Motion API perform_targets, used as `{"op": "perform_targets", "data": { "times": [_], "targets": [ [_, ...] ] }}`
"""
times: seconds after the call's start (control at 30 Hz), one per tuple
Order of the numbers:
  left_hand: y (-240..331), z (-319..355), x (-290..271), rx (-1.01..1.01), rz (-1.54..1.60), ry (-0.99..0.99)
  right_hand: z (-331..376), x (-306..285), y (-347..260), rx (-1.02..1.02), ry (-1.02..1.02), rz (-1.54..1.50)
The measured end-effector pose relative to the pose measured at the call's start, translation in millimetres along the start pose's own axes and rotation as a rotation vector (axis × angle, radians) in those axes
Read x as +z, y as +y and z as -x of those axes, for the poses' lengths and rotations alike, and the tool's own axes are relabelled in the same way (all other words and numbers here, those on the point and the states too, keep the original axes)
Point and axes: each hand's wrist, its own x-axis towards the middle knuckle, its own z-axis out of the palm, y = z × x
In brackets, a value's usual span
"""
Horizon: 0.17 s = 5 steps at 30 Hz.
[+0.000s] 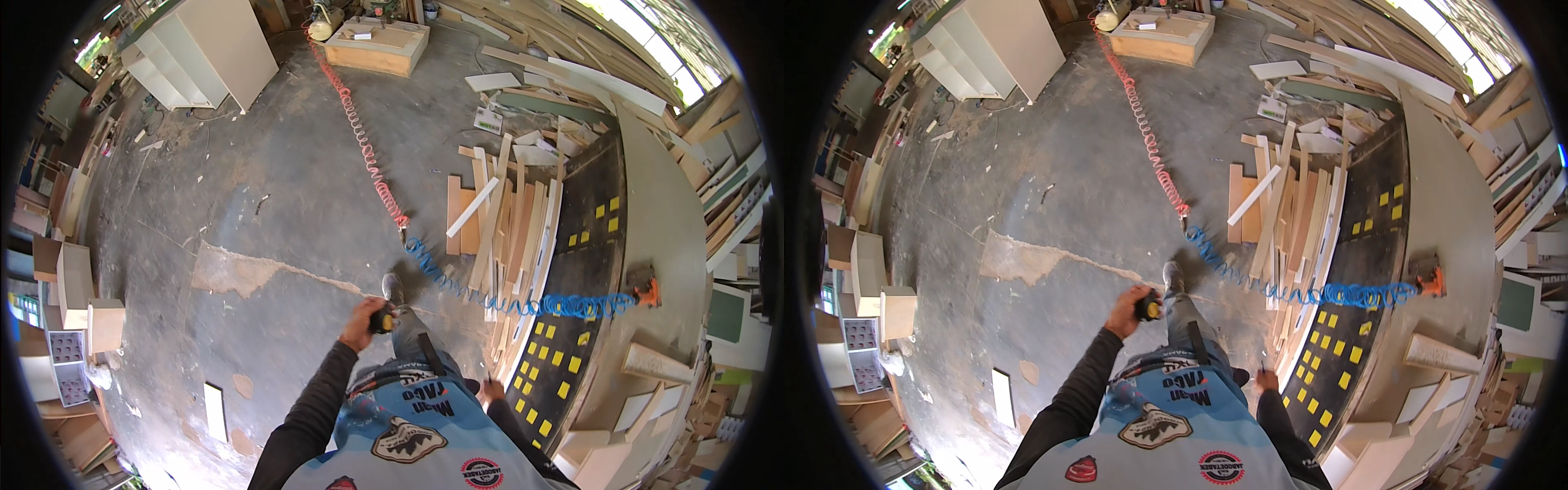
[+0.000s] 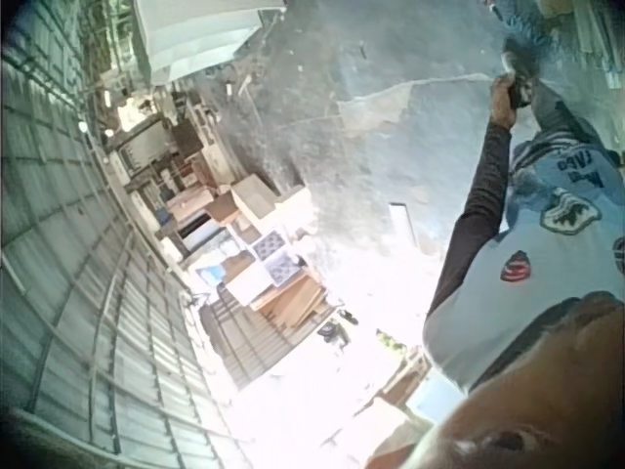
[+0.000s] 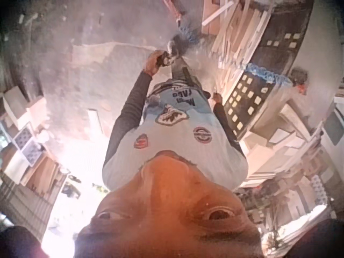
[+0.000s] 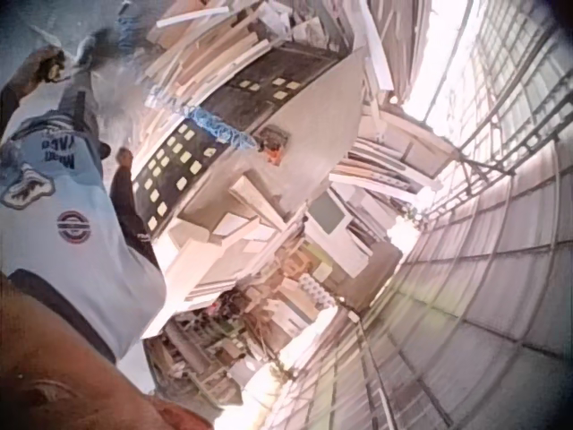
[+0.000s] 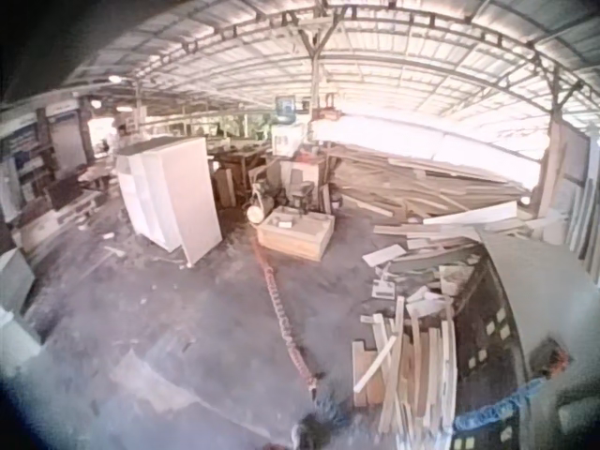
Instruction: The person uses a measuring tape to measure the length and width of wooden boards and a wooden box structure, marking points with a pencil.
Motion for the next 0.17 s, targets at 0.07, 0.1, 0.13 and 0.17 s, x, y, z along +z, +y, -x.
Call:
{"op": "perform_targets", "data": {
  "times": [0.07,0.1,0.13,0.17],
  "targets": [
    [49,-26,-31,0.098,-0.044,0.077,-86,-23,-85,-0.151,0.110,0.086],
    [72,-34,-43,0.133,-0.054,0.101,-109,-50,-146,-0.052,0.136,-0.068],
    [93,-36,-57,0.161,-0.042,0.146,-134,-82,-207,-0.170,0.142,-0.093],
    [114,-39,-67,0.186,-0.024,0.183,-163,-114,-261,-0.210,0.068,-0.114]
  ]
}}
